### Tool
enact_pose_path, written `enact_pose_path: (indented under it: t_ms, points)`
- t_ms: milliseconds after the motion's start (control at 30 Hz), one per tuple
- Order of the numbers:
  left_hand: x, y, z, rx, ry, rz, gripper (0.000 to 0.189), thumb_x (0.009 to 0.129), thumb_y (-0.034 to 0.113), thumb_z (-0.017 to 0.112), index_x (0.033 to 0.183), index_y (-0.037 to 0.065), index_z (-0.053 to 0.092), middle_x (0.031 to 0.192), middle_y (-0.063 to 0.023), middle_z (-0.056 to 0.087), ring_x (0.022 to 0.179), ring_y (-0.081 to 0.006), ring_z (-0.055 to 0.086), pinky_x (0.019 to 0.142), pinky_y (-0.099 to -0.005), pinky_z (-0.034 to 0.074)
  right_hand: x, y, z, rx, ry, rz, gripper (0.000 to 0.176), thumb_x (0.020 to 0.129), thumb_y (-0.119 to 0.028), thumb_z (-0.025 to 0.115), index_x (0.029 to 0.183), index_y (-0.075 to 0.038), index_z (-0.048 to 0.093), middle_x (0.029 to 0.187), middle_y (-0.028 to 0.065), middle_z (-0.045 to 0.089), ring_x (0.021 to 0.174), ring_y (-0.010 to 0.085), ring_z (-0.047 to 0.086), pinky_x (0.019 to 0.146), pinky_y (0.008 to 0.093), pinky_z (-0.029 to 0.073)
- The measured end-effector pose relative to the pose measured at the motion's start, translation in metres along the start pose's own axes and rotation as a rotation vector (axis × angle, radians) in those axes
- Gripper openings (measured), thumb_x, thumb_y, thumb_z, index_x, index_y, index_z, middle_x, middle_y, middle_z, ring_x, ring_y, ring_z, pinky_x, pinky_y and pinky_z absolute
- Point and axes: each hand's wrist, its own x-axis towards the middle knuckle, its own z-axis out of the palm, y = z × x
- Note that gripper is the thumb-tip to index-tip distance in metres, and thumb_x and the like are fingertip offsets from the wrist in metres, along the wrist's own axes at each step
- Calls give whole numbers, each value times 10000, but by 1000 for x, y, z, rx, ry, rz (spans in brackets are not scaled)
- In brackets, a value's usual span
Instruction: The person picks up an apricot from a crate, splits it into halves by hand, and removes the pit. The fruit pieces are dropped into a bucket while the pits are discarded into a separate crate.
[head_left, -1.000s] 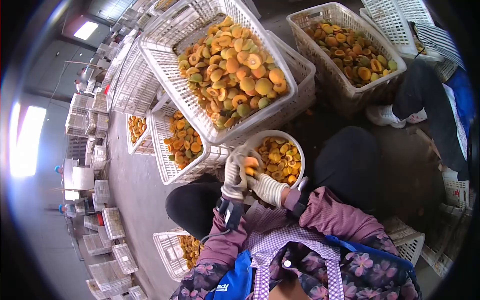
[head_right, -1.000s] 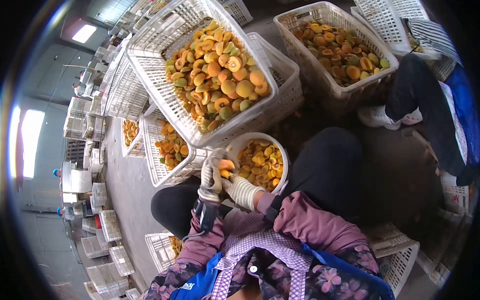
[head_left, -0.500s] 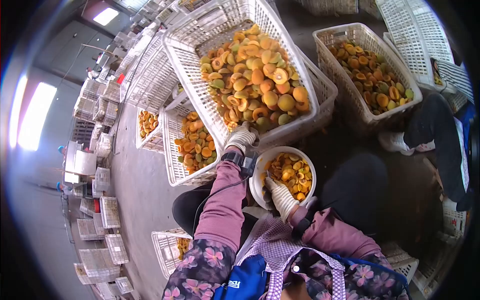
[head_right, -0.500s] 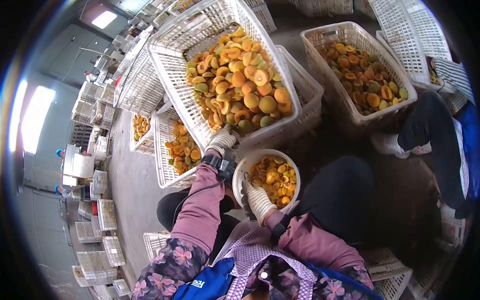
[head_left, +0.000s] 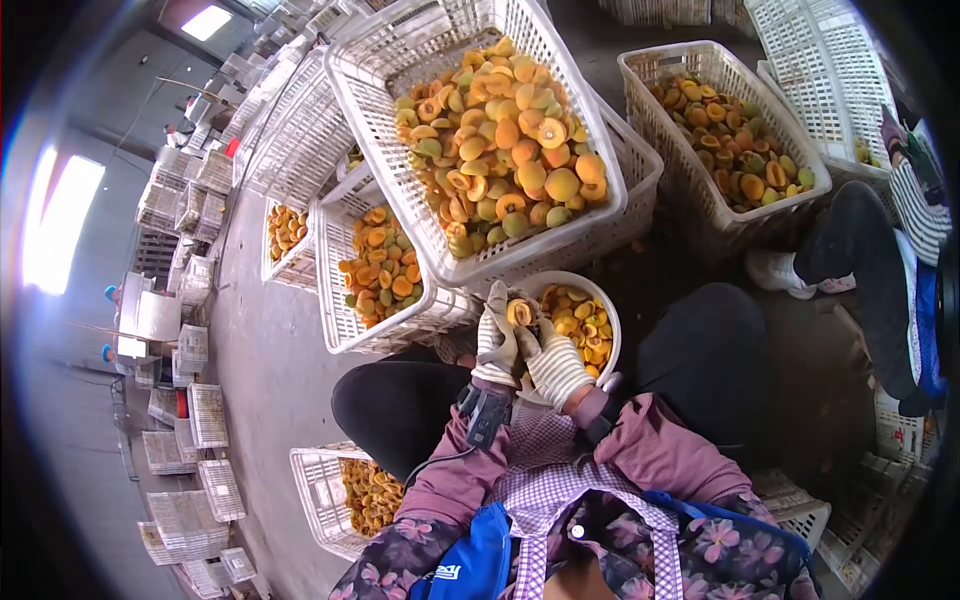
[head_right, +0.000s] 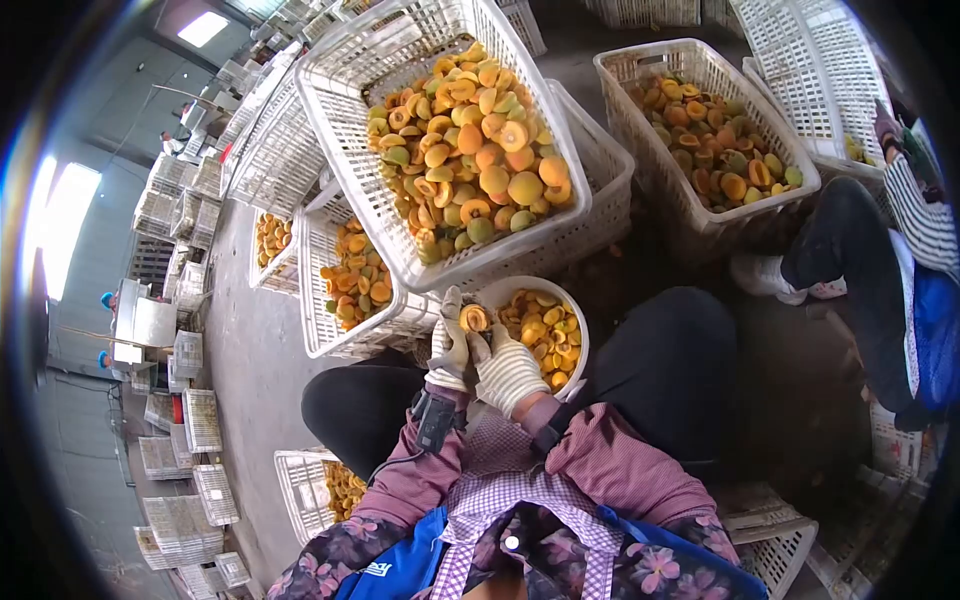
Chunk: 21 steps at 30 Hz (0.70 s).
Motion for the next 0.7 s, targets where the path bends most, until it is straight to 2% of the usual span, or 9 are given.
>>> enact_pose_path:
  t_ms: [67,200,267,333,400,433,533,600,700]
  points:
    - [-2,4,0,128,80,87,373,959,382,394,928,47,556,718,-49,587,559,-124,547,473,-211,438,0,-12,-8,-86,-49,244,426,902,-332,395,1111,30,478,871,301,589,869,446,572,750,478,463]
    - [9,-4,-10,45,59,-26,369,932,371,466,794,46,573,663,-51,577,517,-118,536,461,-221,423,-2,-27,-19,-220,-203,319,428,900,-334,411,1114,31,479,867,308,588,875,451,569,753,479,459]
    - [9,-5,-14,37,-17,59,371,923,368,487,786,34,571,648,-51,570,527,-125,538,472,-232,421,-6,-2,-2,42,-183,233,439,897,-348,422,1114,29,481,879,327,573,901,464,553,754,493,449]
    - [9,4,-20,90,-97,88,404,921,379,484,751,23,569,629,-53,563,536,-134,541,483,-243,416,-12,20,14,58,-171,174,442,892,-369,452,1116,11,492,805,260,612,795,399,605,690,438,474]
    - [11,14,-22,410,-415,262,420,923,374,465,719,21,567,624,-59,567,534,-133,535,496,-239,409,-14,6,14,566,-294,336,408,896,-381,476,1074,-18,531,708,121,609,618,248,595,553,346,470]
    - [15,7,-32,140,-463,27,396,916,335,463,719,10,571,645,-75,579,560,-137,544,535,-240,420,-19,-10,-6,661,-444,534,337,901,-395,498,979,-73,564,631,7,538,484,119,483,444,253,407]
    - [21,12,-31,52,-682,46,264,910,217,454,836,-3,580,697,-91,597,581,-135,550,582,-253,449,-17,-40,-30,1010,-567,751,310,905,-416,495,888,-111,551,573,-14,483,409,111,412,389,234,349]
    - [52,-35,-87,742,248,399,177,890,139,458,997,23,537,848,-82,602,717,-169,569,695,-307,481,-19,-47,-36,1252,-666,804,313,897,-435,505,850,-127,532,530,-38,416,375,95,343,373,219,308]
    - [71,11,-60,111,95,343,246,880,254,460,981,48,549,824,-79,599,703,-172,557,659,-294,462,-25,-53,-34,1536,-457,785,355,888,-461,502,830,-112,519,522,-27,397,376,96,325,373,223,294]
